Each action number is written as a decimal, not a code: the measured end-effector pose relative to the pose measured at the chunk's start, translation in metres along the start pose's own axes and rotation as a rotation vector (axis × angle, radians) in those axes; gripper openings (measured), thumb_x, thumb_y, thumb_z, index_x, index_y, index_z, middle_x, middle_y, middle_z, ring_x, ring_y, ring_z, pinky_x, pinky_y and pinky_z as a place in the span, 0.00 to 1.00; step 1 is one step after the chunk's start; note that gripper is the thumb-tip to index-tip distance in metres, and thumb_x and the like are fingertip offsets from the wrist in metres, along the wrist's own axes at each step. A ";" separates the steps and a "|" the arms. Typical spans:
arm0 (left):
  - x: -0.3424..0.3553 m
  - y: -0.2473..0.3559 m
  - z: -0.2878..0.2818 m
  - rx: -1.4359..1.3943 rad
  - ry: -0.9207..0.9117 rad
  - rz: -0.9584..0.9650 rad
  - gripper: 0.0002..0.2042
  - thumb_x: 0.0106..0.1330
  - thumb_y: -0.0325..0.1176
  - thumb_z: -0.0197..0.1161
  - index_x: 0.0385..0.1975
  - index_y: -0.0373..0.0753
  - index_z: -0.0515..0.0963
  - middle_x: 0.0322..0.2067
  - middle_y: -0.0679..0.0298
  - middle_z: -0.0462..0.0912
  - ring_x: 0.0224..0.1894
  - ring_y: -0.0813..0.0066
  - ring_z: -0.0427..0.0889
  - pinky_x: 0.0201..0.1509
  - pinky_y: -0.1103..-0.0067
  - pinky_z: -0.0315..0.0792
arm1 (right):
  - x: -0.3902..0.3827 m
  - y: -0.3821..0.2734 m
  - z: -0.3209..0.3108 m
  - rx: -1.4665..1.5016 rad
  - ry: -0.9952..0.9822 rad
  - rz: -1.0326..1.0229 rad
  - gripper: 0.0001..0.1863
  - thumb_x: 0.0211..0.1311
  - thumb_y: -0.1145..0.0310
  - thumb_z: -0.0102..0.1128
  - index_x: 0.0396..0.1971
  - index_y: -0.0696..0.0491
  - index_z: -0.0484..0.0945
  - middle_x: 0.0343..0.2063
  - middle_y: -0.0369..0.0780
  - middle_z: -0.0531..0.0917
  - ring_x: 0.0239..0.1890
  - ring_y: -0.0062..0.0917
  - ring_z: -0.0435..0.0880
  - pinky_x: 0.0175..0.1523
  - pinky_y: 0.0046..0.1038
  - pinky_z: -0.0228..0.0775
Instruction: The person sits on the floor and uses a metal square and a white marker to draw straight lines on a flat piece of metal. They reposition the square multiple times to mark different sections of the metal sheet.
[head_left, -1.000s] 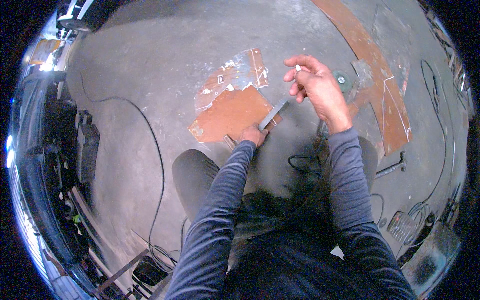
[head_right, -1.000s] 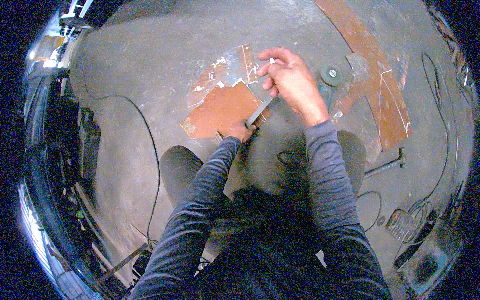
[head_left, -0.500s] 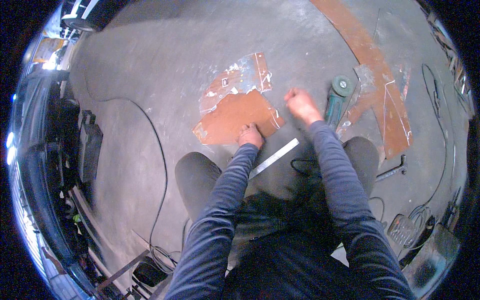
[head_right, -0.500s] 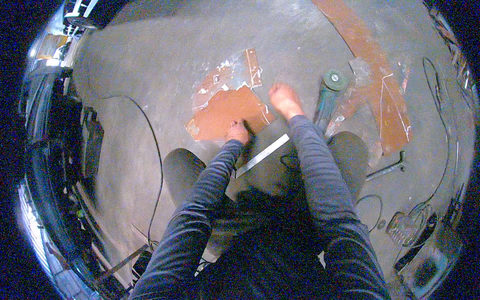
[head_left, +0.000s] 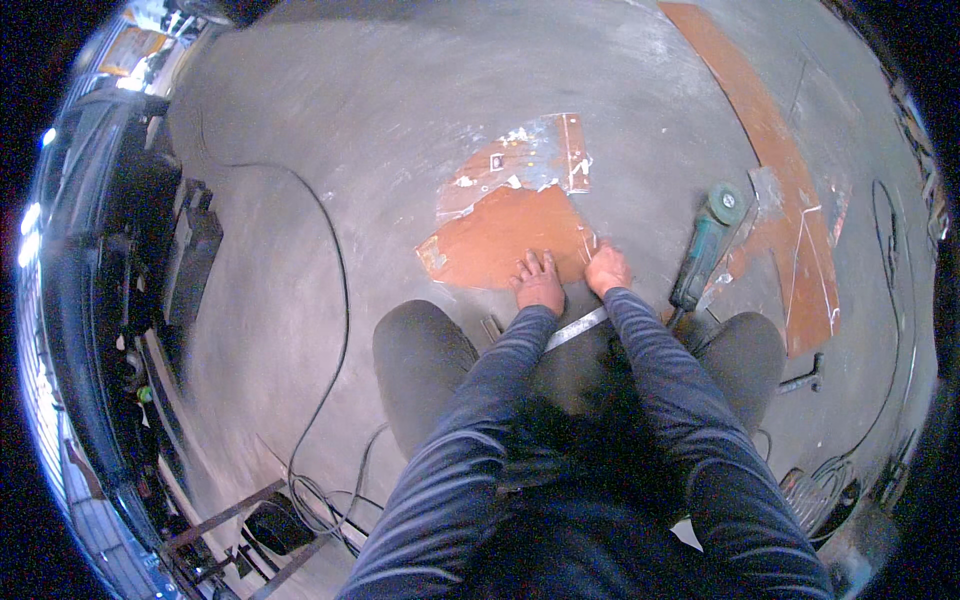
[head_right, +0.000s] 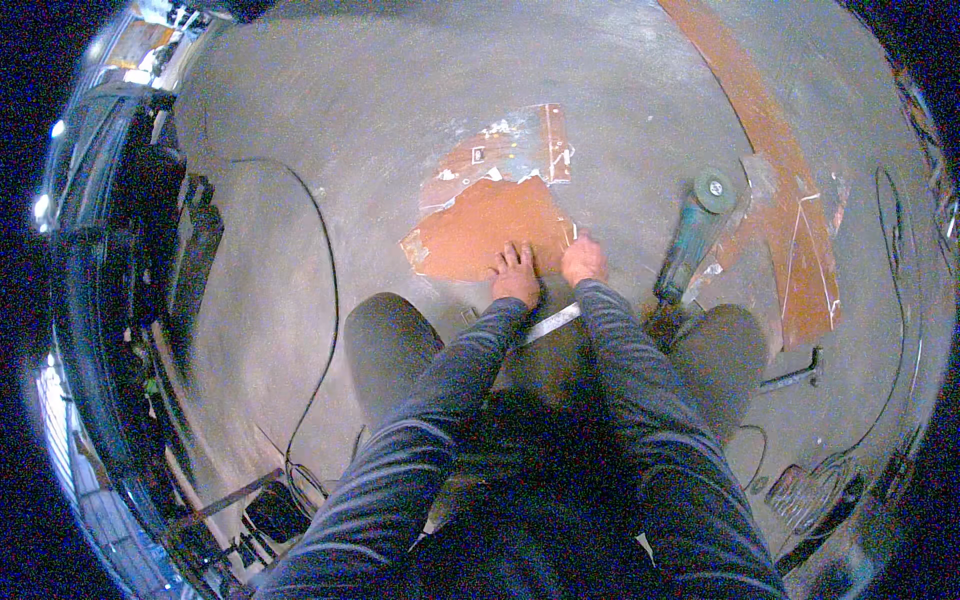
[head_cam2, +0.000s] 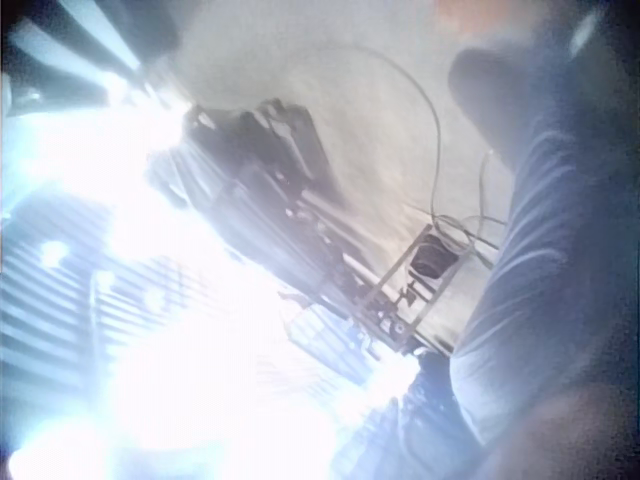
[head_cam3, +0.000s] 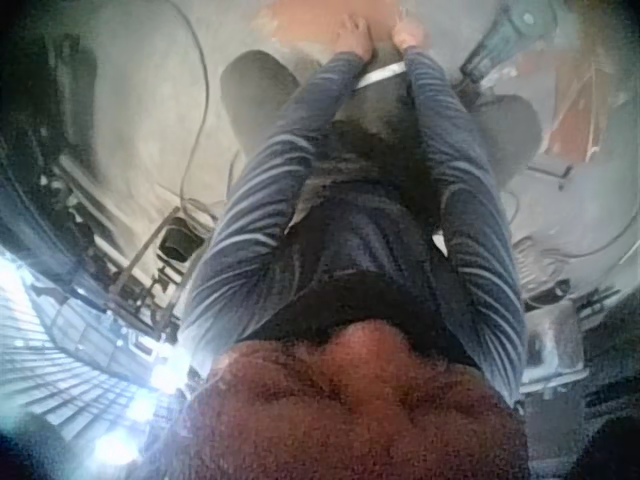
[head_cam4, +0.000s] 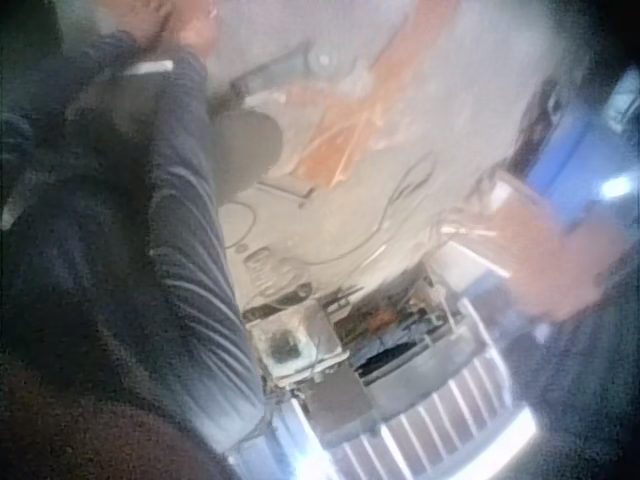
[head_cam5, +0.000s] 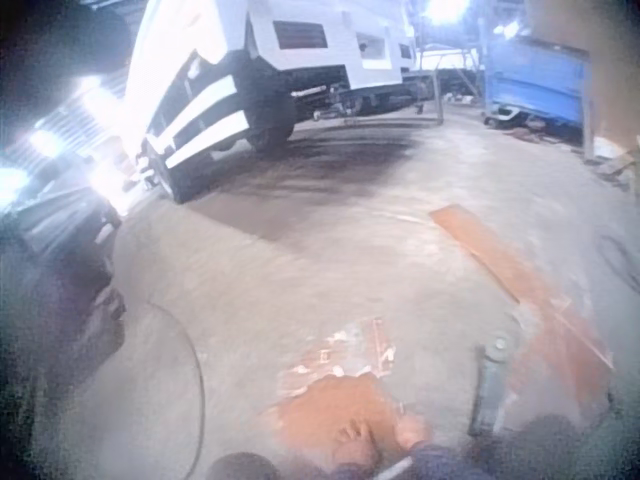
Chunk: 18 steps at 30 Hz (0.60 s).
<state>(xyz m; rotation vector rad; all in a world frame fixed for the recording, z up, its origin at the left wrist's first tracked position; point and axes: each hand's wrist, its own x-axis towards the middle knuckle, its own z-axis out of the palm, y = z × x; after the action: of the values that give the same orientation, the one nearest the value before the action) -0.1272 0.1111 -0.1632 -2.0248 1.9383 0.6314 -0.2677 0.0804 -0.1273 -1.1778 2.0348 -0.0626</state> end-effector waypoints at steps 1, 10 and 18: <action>0.000 0.001 -0.001 0.000 -0.004 0.007 0.30 0.73 0.34 0.47 0.76 0.46 0.55 0.77 0.48 0.48 0.76 0.43 0.54 0.73 0.47 0.53 | -0.002 -0.002 -0.003 0.037 0.038 0.012 0.22 0.68 0.64 0.51 0.58 0.56 0.72 0.53 0.55 0.81 0.57 0.51 0.80 0.63 0.49 0.71; 0.002 0.011 0.011 0.061 0.082 0.051 0.31 0.73 0.36 0.48 0.76 0.48 0.54 0.77 0.47 0.48 0.76 0.46 0.54 0.73 0.46 0.52 | 0.057 0.037 0.009 0.030 0.057 -0.077 0.28 0.66 0.57 0.57 0.60 0.59 0.71 0.56 0.59 0.79 0.60 0.53 0.78 0.63 0.45 0.72; 0.001 0.006 0.010 0.165 0.232 0.138 0.28 0.73 0.35 0.48 0.74 0.45 0.58 0.75 0.48 0.54 0.75 0.45 0.58 0.71 0.46 0.56 | 0.072 0.049 0.010 0.033 -0.059 -0.106 0.20 0.60 0.57 0.64 0.38 0.62 0.84 0.42 0.54 0.86 0.40 0.46 0.88 0.41 0.42 0.78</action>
<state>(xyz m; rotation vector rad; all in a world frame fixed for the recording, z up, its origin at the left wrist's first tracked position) -0.1339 0.1145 -0.1719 -1.9476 2.1962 0.2619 -0.3165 0.0577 -0.1963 -1.2518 1.9131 -0.1116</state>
